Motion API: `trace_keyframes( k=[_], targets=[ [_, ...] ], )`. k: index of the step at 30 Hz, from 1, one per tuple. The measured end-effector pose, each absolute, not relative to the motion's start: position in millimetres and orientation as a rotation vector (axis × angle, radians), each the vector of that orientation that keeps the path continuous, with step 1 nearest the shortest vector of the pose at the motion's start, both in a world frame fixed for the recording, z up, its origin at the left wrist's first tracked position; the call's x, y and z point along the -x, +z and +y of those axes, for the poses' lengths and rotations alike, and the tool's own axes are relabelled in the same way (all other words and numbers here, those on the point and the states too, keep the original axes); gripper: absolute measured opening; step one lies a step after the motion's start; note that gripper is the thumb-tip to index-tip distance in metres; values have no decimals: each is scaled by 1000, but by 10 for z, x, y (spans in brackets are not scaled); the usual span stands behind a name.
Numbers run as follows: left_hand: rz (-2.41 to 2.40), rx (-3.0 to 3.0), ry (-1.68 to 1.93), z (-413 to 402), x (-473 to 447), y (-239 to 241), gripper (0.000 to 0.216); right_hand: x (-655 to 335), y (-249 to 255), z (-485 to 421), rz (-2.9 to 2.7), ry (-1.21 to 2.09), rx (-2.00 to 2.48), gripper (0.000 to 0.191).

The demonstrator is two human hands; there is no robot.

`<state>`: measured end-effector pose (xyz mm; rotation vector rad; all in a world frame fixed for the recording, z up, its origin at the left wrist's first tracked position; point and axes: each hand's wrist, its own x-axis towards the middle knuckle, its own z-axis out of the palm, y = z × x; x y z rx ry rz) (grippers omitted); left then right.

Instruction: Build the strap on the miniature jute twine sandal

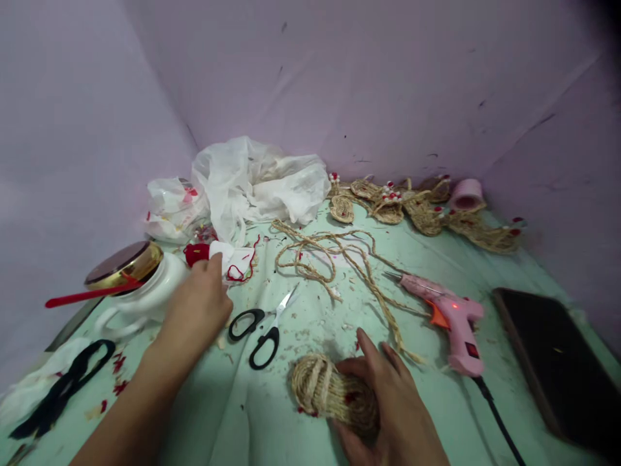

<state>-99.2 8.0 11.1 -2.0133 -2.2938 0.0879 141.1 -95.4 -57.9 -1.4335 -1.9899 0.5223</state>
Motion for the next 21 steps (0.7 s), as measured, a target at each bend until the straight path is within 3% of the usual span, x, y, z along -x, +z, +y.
trace_keyframes(
  k=[3, 7, 12, 15, 18, 21],
  targets=[
    [-2318, 2039, 170, 98, 967, 98, 27, -1404, -550, -970, -1979, 538, 1456, 87],
    [-2256, 1954, -286, 13, 786, 170, 23, -1419, -515, -991, -2007, 633, 1429, 88],
    [-2179, 2695, -513, -137, 264, 172, 23, -1451, -482, -998, -2036, 715, 1391, 89],
    [-2606, 3186, -628, -192, 66, 144, 25, -1455, -450, -982, -2056, 713, 1387, 88],
    [-3157, 3289, -761, -196, 33, 129, 20, -1452, -415, -966, -2058, 735, 1392, 82],
    [-3109, 3321, -823, -166, 61, 112, 17, -1451, -398, -965, -2077, 725, 1367, 79]
  ],
)
